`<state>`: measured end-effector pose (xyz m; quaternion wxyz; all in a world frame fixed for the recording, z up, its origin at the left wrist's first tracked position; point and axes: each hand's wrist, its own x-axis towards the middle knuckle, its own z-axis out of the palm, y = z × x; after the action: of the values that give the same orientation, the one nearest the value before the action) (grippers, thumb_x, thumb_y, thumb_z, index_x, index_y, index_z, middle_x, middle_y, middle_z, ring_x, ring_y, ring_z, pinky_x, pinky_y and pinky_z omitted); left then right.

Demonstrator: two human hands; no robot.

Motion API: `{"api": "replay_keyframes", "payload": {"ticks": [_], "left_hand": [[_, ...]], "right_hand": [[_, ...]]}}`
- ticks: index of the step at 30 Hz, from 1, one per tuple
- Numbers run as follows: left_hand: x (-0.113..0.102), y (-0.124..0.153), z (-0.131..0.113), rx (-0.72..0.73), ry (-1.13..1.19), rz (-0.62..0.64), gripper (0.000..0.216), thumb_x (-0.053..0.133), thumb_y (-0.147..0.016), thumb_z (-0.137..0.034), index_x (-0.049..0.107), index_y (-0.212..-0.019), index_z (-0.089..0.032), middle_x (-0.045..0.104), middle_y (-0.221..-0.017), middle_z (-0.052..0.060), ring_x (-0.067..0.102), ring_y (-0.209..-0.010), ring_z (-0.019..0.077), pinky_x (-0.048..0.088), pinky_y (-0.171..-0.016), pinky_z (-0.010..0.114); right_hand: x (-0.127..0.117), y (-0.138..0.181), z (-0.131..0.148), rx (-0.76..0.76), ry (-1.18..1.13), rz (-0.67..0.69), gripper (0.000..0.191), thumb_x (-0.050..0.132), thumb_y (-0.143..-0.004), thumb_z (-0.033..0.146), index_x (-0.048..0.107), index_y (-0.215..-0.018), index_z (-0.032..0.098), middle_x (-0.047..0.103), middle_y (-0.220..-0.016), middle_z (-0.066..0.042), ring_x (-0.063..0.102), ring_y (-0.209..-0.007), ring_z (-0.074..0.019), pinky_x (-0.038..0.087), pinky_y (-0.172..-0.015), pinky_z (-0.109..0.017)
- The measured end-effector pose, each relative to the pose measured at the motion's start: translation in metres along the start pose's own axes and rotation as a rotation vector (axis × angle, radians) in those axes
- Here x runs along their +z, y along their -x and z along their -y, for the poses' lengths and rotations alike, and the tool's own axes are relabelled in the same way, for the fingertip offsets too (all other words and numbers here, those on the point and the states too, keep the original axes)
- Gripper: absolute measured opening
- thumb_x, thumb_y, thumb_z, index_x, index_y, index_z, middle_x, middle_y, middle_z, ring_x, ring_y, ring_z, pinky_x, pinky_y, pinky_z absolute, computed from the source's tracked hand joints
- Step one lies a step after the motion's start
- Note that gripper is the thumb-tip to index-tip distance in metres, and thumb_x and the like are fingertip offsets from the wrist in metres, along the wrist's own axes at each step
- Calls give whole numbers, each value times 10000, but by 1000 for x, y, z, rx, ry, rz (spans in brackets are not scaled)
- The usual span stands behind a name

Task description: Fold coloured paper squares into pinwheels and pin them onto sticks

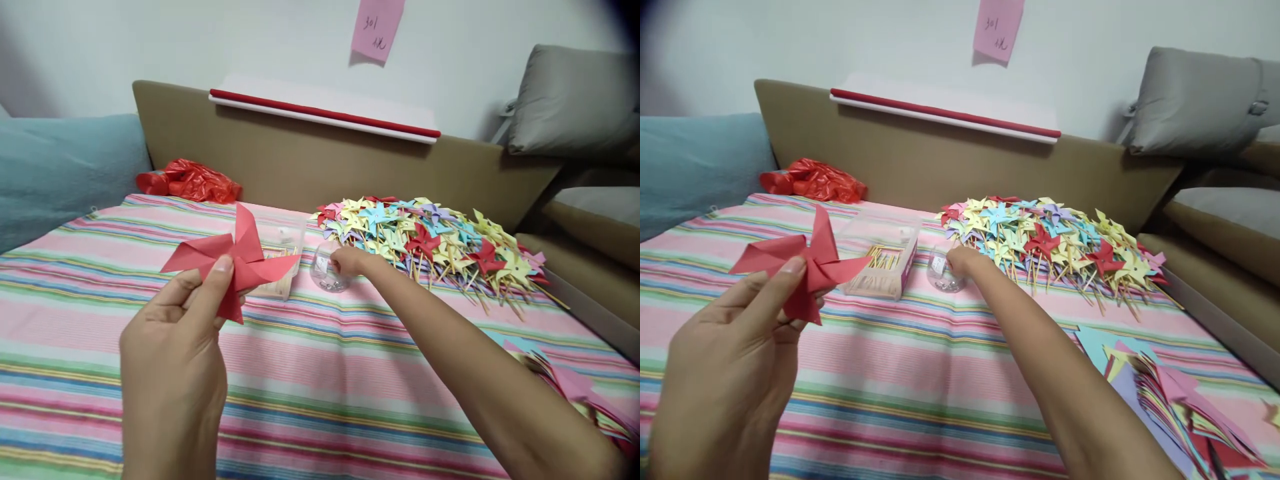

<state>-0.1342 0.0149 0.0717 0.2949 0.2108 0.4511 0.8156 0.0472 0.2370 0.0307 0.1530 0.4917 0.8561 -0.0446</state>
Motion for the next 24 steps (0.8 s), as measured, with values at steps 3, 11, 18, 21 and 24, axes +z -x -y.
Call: {"api": "replay_keyframes", "payload": {"ticks": [3,11,18,21,24], "left_hand": [[-10,-3,-6,7,-17,-32,138,892,-714,-261,756,-718,-233,702,-758,-26,606,-686,98,523,-568,155],[-22,-7,-11,14,-8,-35,163,881,-729,-258,729,-689,-216,673,-777,-20,568,-654,87,521,-549,160],[-11,-2,-6,-30,54,0,179,896,-691,-208,720,-681,-178,636,-667,-32,601,-645,78,515,-575,146],[-2,6,1,-59,76,66,169,898,-677,-211,738,-714,-172,655,-677,-30,621,-661,88,516,-577,152],[9,18,7,-99,82,131,186,903,-666,-234,742,-721,-156,667,-690,-21,608,-636,82,501,-558,148]], "right_hand": [[-1,-3,5,22,52,52,228,655,-970,333,673,-1114,158,683,-1157,-79,672,-1022,-215,569,-902,-419],[3,-8,10,66,71,24,227,645,-975,334,665,-1124,164,676,-1152,-78,671,-991,-204,574,-870,-397],[-17,47,-3,4,-106,-276,56,534,-953,155,552,-1000,179,643,-974,-59,574,-825,-176,434,-724,-291],[2,115,-17,-20,-206,-323,69,464,-954,148,464,-934,214,620,-897,-43,510,-722,-163,359,-644,-268],[42,176,-30,1,-273,-274,110,459,-941,161,417,-869,234,603,-808,-14,486,-668,-162,337,-603,-260]]}}
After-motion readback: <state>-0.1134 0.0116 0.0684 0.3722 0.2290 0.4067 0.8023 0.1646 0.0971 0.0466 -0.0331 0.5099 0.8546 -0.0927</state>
